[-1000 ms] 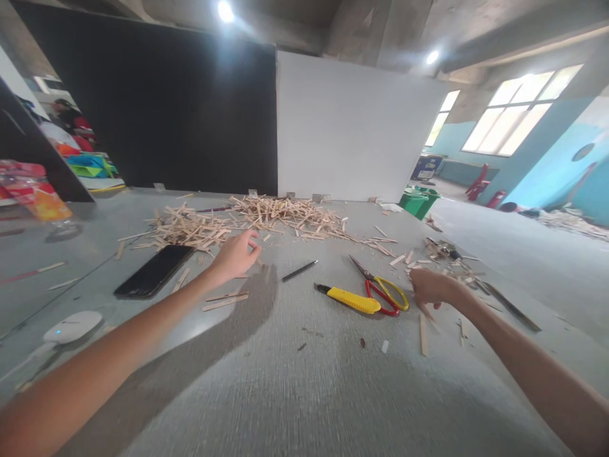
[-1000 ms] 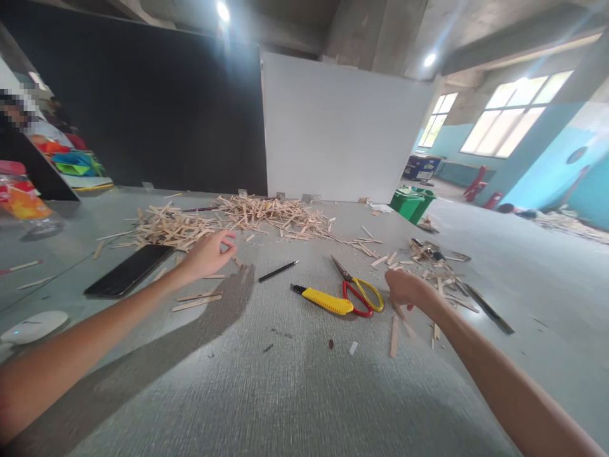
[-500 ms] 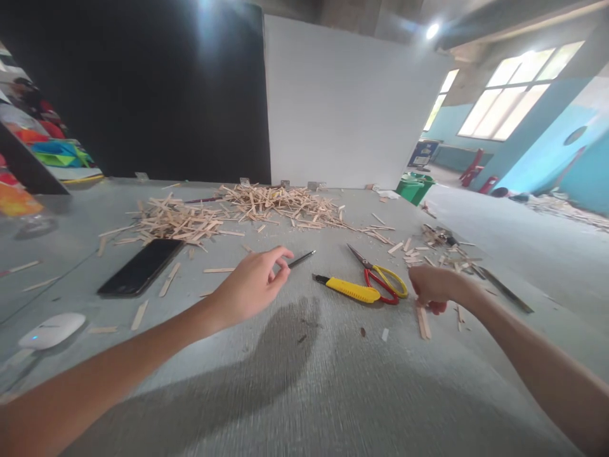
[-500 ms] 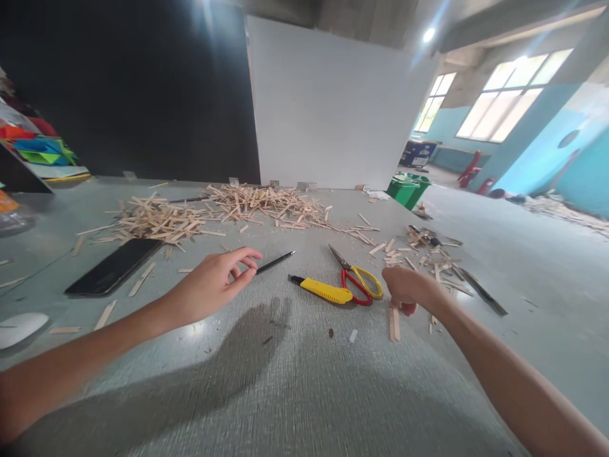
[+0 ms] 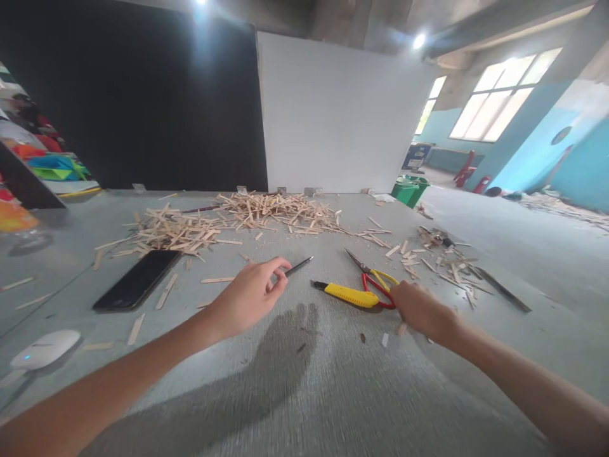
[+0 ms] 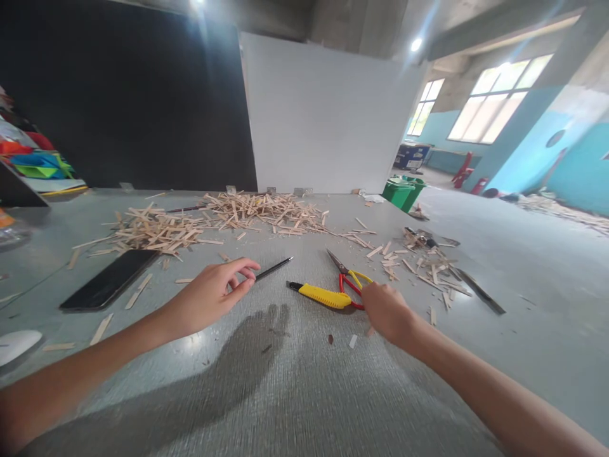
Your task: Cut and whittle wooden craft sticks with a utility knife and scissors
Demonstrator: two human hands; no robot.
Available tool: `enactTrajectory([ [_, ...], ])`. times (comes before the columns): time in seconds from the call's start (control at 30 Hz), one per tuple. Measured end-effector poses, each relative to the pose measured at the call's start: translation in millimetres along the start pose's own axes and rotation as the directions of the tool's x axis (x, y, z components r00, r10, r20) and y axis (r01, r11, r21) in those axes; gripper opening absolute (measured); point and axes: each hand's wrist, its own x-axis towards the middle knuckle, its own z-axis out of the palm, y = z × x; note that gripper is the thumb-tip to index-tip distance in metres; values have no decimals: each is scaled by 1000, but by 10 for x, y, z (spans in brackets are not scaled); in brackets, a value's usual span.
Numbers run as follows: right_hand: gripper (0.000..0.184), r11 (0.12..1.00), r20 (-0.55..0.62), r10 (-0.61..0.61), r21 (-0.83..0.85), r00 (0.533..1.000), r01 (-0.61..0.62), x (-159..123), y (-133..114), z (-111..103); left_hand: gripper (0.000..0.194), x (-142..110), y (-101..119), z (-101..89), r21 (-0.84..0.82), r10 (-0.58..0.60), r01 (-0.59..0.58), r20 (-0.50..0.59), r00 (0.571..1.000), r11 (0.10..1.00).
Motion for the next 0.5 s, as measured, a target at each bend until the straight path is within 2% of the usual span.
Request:
enactTrajectory([
  [0.2, 8, 1000, -66, 2, 12, 998, -1, -259, -279, -15, 33, -4, 2, -2, -1, 3, -3, 10, 1000, 1000],
  [0.33, 25, 992, -178, -61, 95, 982, 79, -477, -328, 90, 33, -1, -27, 9, 1, 23, -23, 8, 1000, 1000],
  [0.5, 24, 927, -410, -156, 254, 899, 276, -681, -471, 310, 33, -1, -65, 50, 7, 19, -19, 17, 1000, 1000],
])
